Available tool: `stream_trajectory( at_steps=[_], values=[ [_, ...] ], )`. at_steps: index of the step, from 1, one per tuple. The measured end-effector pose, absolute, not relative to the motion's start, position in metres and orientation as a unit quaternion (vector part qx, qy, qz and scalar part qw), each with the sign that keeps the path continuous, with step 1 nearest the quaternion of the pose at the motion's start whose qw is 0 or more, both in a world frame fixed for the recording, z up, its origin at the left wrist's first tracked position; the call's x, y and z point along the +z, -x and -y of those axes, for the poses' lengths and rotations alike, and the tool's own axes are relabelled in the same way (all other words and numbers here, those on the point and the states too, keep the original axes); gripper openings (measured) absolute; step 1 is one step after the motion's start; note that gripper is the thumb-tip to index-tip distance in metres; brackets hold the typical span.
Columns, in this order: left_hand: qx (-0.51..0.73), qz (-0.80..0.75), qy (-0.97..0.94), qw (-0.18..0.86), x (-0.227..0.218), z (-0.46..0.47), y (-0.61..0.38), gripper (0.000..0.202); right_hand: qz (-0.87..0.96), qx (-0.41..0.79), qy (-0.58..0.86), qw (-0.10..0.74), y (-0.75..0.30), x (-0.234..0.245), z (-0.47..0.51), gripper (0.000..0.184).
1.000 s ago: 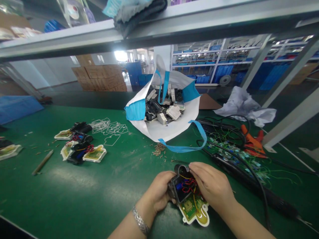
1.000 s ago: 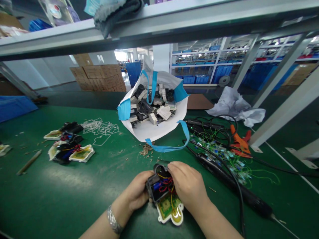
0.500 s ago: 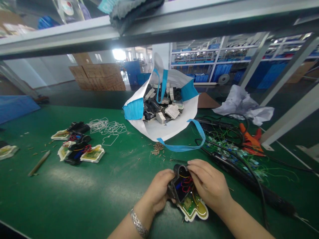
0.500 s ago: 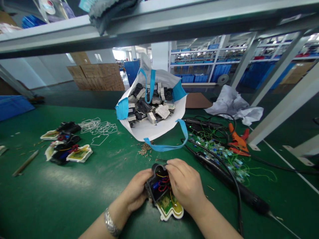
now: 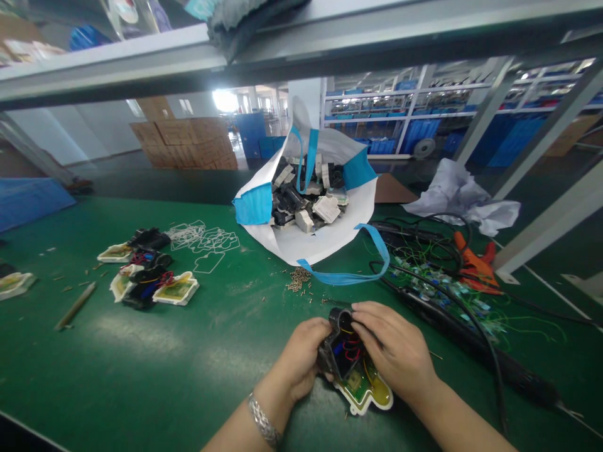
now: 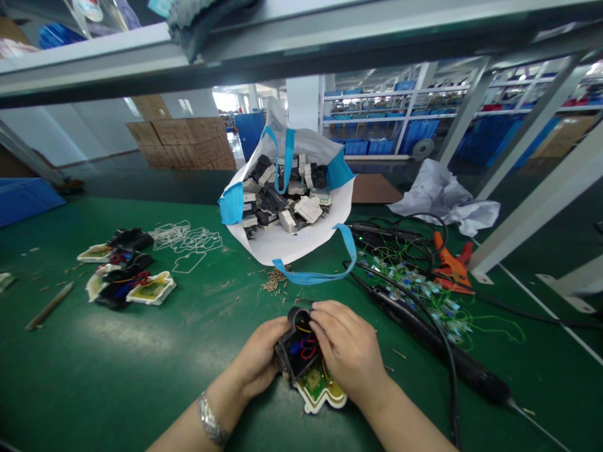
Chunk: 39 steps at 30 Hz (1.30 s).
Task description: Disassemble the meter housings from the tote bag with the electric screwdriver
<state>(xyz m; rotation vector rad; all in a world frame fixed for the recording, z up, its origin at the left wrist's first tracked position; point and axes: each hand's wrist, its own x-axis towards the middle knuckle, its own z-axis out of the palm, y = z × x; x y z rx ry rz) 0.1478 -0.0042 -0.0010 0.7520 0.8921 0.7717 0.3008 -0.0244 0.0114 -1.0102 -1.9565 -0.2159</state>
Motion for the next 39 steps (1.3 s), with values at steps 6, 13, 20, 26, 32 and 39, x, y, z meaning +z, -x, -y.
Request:
stream_trajectory(
  at_steps=[6, 13, 20, 26, 32, 39],
  values=[
    [0.359, -0.409, -0.342, 0.766, -0.002, 0.008, -0.152, 0.022, 0.769, -0.093, 0.429, 0.465, -0.297, 0.01, 0.023, 0.014],
    [0.361, -0.42, -0.353, 0.754, 0.0, 0.011, -0.156, 0.023, 0.76, -0.061, 0.437, 0.477, -0.295, 0.006, 0.022, 0.01],
    [0.356, -0.438, -0.365, 0.74, 0.001, 0.009, -0.152, 0.026, 0.772, -0.003, 0.512, 0.376, -0.313, 0.02, 0.018, 0.013],
    [0.37, -0.468, -0.352, 0.721, 0.002, 0.004, -0.148, 0.025, 0.686, 0.085, 0.72, -0.062, -0.366, 0.047, 0.016, 0.015],
    [0.369, -0.471, -0.343, 0.724, 0.0, 0.002, -0.148, 0.025, 0.669, 0.091, 0.729, -0.117, -0.378, 0.03, 0.019, 0.016],
    [0.365, -0.467, -0.332, 0.734, -0.001, 0.001, -0.147, 0.024, 0.636, 0.07, 0.76, -0.117, -0.386, 0.029, 0.011, 0.011]
  ],
)
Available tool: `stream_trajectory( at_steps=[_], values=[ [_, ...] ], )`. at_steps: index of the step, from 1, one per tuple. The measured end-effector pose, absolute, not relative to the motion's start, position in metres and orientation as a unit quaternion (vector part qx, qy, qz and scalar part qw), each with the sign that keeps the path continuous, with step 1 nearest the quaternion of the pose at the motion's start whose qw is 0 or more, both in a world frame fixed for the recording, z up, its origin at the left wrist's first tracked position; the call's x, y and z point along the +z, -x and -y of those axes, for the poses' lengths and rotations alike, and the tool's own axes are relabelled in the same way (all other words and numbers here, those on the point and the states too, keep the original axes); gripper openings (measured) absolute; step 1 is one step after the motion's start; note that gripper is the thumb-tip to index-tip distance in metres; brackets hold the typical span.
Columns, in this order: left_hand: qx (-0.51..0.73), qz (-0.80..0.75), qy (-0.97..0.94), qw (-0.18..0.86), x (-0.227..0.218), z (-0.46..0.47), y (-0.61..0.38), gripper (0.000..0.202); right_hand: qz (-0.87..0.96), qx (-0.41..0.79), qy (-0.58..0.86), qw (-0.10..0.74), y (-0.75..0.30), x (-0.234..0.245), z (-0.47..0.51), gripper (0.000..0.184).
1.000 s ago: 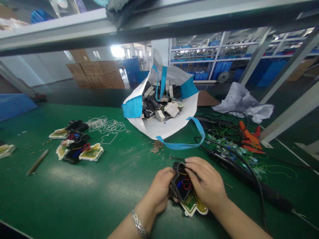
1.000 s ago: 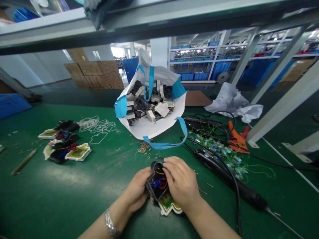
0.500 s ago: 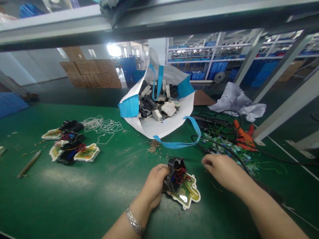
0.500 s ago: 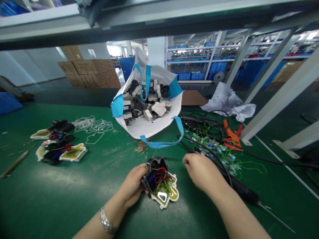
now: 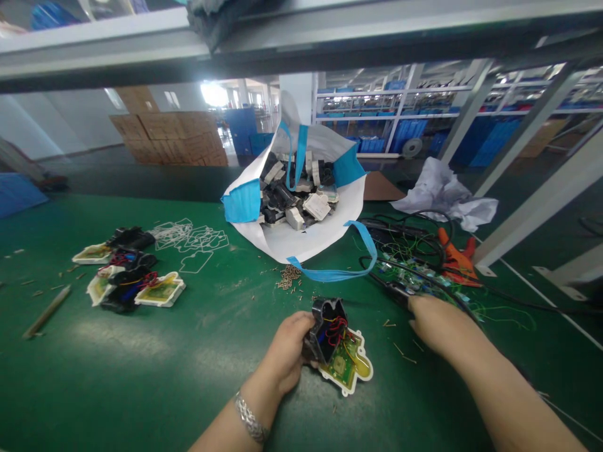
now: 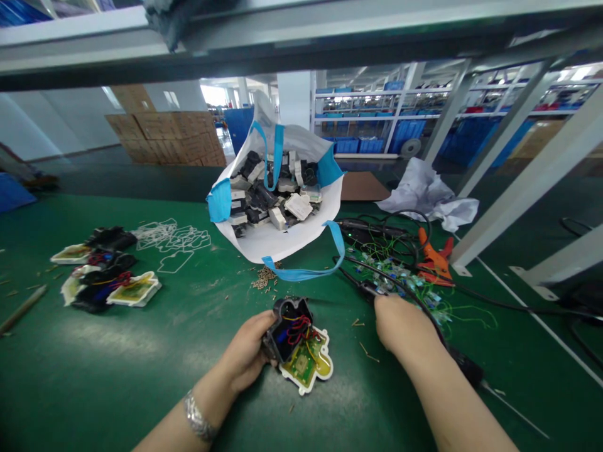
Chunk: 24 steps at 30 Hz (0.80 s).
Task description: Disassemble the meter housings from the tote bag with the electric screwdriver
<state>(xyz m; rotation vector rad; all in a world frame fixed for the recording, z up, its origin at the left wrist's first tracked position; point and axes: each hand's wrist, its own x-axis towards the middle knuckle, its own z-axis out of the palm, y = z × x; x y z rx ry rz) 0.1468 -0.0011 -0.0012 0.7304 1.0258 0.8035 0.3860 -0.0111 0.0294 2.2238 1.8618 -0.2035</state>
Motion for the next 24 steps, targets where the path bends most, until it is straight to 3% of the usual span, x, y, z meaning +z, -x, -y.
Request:
stream_trajectory(
  at_steps=[6, 15, 17, 20, 24],
  values=[
    [0.36, -0.458, -0.317, 0.748, -0.005, 0.001, -0.146, 0.023, -0.565, -0.059, -0.813, 0.131, -0.413, 0.036, 0.014, 0.025],
    [0.355, -0.422, -0.318, 0.771, -0.006, 0.001, -0.144, 0.025, -0.552, -0.149, -0.816, 0.091, -0.439, 0.035, 0.025, 0.017],
    [0.359, -0.418, -0.314, 0.773, -0.006, 0.002, -0.145, 0.02, -0.57, -0.153, -0.806, -0.048, -0.444, 0.049, 0.029, 0.02],
    [0.358, -0.414, -0.308, 0.778, -0.007, 0.002, -0.147, 0.015, -0.585, -0.137, -0.693, -0.399, -0.44, 0.078, 0.036, 0.026],
    [0.346, -0.406, -0.302, 0.79, -0.01, 0.004, -0.149, 0.009, -0.547, -0.126, -0.566, -0.605, -0.397, 0.116, 0.042, 0.022]
  ],
)
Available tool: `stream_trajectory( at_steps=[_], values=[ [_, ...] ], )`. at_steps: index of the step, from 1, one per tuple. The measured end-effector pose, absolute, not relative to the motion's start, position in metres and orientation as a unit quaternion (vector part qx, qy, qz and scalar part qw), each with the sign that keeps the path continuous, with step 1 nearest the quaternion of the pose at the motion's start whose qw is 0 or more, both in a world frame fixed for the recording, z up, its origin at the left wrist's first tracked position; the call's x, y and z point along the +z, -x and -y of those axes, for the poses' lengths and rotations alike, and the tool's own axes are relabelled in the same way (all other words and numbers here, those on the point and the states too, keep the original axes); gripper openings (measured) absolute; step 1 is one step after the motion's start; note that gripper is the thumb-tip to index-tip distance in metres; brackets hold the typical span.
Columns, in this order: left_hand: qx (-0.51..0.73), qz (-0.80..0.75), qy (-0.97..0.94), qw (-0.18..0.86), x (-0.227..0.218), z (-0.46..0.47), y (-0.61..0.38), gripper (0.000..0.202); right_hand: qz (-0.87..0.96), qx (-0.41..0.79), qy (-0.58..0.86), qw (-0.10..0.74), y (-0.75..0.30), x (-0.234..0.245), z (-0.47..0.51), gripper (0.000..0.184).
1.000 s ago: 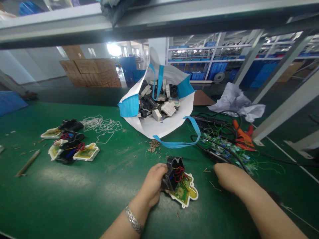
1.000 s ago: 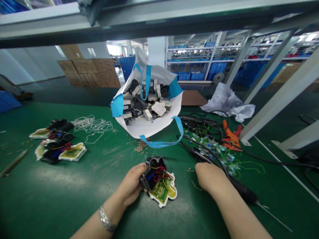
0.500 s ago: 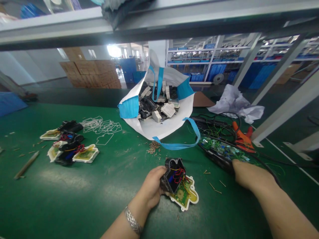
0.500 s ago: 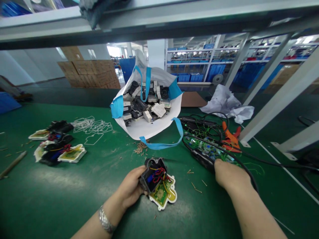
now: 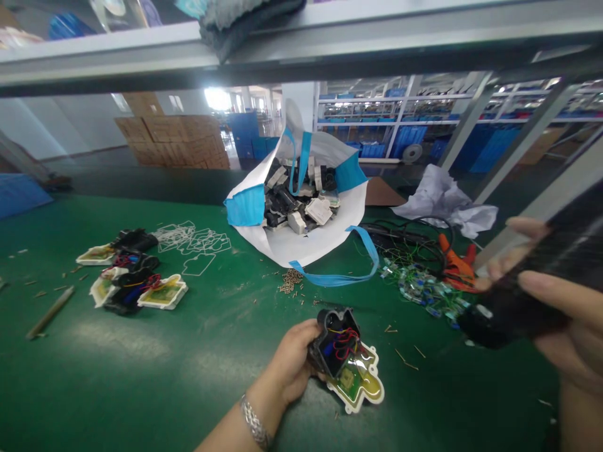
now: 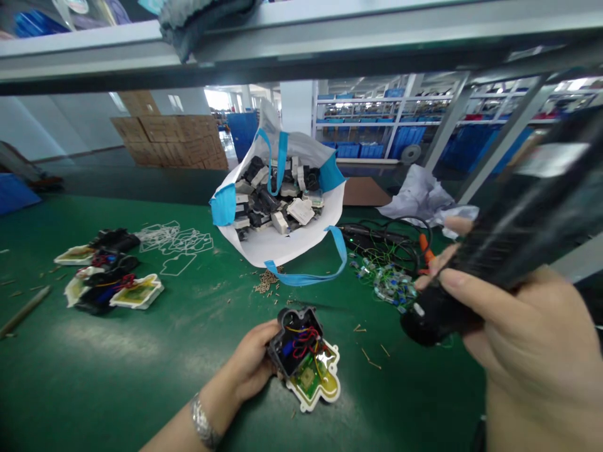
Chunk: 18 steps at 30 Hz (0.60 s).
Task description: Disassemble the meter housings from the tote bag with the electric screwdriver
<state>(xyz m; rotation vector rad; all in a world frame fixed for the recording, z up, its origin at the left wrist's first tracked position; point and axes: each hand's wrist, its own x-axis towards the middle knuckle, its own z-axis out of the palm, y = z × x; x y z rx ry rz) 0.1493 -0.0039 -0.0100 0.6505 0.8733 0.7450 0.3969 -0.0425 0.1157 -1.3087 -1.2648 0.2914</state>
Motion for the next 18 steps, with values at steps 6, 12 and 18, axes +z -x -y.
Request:
stream_trajectory(
  at_steps=[6, 12, 18],
  values=[
    [0.339, -0.389, -0.303, 0.801, -0.009, 0.006, -0.15, 0.011, 0.322, 0.191, 0.377, 0.847, -0.316, 0.134, 0.033, 0.033],
    [0.344, -0.385, -0.3, 0.802, -0.005, 0.006, -0.151, 0.012, 0.326, 0.195, 0.375, 0.846, -0.297, 0.112, 0.015, 0.039],
    [0.351, -0.377, -0.292, 0.806, -0.01, 0.006, -0.151, 0.012, 0.35, 0.186, 0.371, 0.84, -0.294, 0.108, 0.011, 0.046]
  ],
)
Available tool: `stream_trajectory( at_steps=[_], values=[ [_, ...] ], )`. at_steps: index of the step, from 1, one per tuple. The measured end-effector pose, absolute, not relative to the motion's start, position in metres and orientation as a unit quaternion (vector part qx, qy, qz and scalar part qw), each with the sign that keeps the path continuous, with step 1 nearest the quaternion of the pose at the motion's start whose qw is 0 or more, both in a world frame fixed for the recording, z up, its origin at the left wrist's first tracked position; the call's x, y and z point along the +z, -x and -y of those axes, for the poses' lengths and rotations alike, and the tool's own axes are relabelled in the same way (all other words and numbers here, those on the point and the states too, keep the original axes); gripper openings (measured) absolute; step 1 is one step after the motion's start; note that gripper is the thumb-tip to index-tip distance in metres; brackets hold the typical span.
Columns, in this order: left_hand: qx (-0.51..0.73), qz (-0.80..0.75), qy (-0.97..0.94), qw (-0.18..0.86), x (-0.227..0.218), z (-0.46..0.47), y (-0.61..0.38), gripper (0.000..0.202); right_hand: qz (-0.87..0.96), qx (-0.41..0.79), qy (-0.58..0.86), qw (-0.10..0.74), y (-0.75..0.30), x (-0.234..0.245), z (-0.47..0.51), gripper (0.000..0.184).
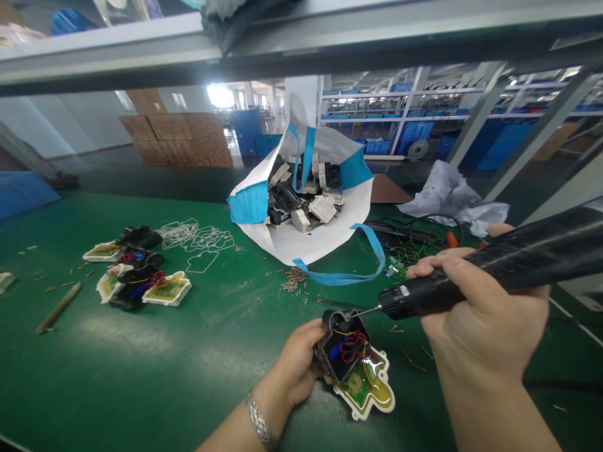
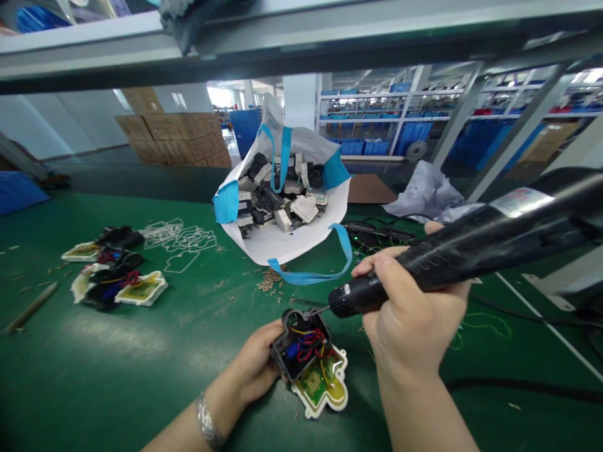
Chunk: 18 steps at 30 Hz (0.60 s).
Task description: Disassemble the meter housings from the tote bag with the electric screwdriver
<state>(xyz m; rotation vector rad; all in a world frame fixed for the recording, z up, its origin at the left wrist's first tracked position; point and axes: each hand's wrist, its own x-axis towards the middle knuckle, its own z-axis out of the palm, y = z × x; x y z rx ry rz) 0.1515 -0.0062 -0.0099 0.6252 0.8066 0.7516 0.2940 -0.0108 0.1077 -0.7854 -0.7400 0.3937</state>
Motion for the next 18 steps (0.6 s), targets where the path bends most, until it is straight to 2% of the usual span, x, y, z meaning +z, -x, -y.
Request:
stream_trajectory(
  at_steps=[7, 10, 15, 18],
  values=[
    [0.366, -0.375, -0.302, 0.797, -0.009, 0.008, -0.15, 0.011, 0.308, 0.222, 0.387, 0.84, -0.298, 0.108, 0.009, 0.043],
    [0.372, -0.383, -0.334, 0.777, -0.004, 0.007, -0.149, 0.013, 0.257, 0.267, 0.422, 0.827, -0.308, 0.106, 0.003, 0.043],
    [0.377, -0.38, -0.382, 0.753, 0.0, 0.006, -0.149, 0.031, 0.175, 0.366, 0.474, 0.782, -0.326, 0.095, -0.013, 0.035],
    [0.371, -0.388, -0.407, 0.739, -0.003, 0.006, -0.149, 0.032, 0.154, 0.441, 0.485, 0.739, -0.331, 0.088, -0.018, 0.032]
  ],
)
